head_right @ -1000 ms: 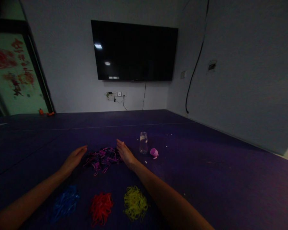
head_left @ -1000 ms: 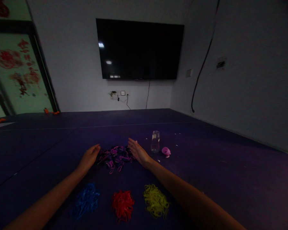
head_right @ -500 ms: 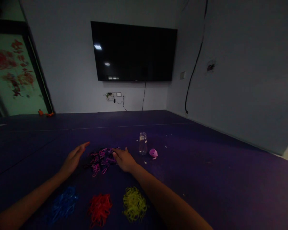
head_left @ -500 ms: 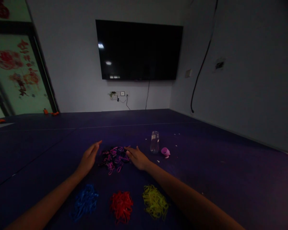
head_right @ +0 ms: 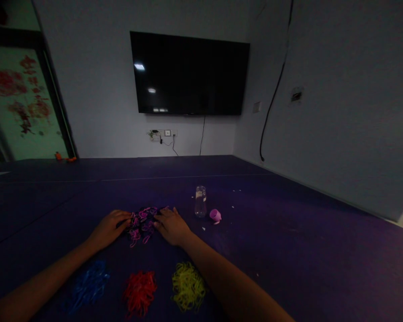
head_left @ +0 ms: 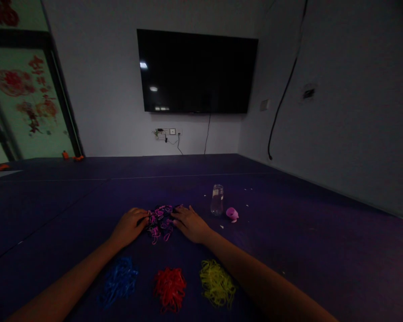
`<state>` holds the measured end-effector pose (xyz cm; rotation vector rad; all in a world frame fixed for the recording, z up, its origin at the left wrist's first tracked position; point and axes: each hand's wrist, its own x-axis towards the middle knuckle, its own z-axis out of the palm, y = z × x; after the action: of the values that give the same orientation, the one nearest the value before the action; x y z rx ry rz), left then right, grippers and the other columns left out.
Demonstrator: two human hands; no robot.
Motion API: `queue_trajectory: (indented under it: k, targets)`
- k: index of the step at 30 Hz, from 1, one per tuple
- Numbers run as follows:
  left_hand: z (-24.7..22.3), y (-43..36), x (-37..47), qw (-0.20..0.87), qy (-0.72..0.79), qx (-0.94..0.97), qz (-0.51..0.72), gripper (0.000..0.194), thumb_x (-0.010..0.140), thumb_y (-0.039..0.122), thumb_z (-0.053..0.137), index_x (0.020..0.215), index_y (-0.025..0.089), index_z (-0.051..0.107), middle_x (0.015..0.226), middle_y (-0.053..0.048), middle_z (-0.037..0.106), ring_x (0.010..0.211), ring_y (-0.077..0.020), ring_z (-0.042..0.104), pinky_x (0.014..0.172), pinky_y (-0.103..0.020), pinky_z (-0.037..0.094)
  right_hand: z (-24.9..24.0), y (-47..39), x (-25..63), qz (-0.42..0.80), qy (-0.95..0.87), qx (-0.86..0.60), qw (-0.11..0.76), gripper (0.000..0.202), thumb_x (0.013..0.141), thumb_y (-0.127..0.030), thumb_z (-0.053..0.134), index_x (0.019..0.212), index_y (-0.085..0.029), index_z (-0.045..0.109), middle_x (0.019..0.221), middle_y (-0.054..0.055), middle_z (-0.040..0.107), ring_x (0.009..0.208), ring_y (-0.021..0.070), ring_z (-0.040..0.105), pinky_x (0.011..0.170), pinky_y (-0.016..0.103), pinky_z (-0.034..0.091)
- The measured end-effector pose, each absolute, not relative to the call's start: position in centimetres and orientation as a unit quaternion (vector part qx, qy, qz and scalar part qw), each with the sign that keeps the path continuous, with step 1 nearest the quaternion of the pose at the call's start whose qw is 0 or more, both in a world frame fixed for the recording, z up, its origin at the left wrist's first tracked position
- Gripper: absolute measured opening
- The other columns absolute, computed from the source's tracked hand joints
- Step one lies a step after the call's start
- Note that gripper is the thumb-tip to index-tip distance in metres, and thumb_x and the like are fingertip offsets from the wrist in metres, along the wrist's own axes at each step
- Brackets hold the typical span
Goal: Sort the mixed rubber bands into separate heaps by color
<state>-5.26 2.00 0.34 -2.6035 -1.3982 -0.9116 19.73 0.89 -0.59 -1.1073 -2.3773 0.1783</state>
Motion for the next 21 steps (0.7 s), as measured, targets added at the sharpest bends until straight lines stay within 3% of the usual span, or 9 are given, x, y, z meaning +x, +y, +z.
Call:
queue_trajectory:
  k: [5,11,17,21]
  targets:
    - [0.0,2.6,-5.9,0.028,-0.511,-0.801,-0.311,0.024,0.077,0.026,0.046,0.087,0.020,0.067,0.092,-0.007,0.068,0.091,-0.0247,0.059,0.084,-0.040,0.045,-0.6,0.9,19.8,0.061,-0.869,-0.420,0.255,0.038,0.090,-0.037,0.035,0.120,-0.021,0.052,0.129,0.010,0.047,0.123,0.0235,0.035,0.102,0.049,0.020]
    - [-0.1,2.5,-5.8,-0.023,-0.471,-0.821,-0.321,0.030,0.077,0.018,0.041,0.094,0.020,0.066,0.098,-0.006,0.067,0.094,-0.0216,0.059,0.087,-0.038,0.044,-0.4,0.7,19.8,0.060,-0.868,-0.416,0.265,0.038,0.089,-0.036,0.036,0.121,-0.020,0.051,0.128,0.011,0.048,0.121,0.0238,0.038,0.101,0.046,0.024]
    - [-0.5,2.9,-5.9,-0.019,-0.473,-0.814,-0.336,0.036,0.085,0.030,0.033,0.107,0.019,0.060,0.115,-0.006,0.060,0.108,-0.0206,0.053,0.095,-0.038,0.040,0.4,0.4,19.8,0.056,-0.898,-0.346,0.265,0.038,0.090,-0.032,0.035,0.125,-0.021,0.046,0.129,0.007,0.048,0.123,0.0206,0.037,0.103,0.042,0.023]
    - [-0.8,3.0,-5.7,-0.011,-0.527,-0.803,-0.280,0.045,0.087,0.039,0.030,0.119,0.016,0.051,0.125,-0.009,0.054,0.118,-0.0234,0.045,0.101,-0.043,0.031,-0.1,0.8,19.9,0.027,-0.864,-0.430,0.259,0.042,0.090,-0.037,0.033,0.129,-0.021,0.042,0.135,0.009,0.040,0.128,0.0238,0.026,0.103,0.045,0.020]
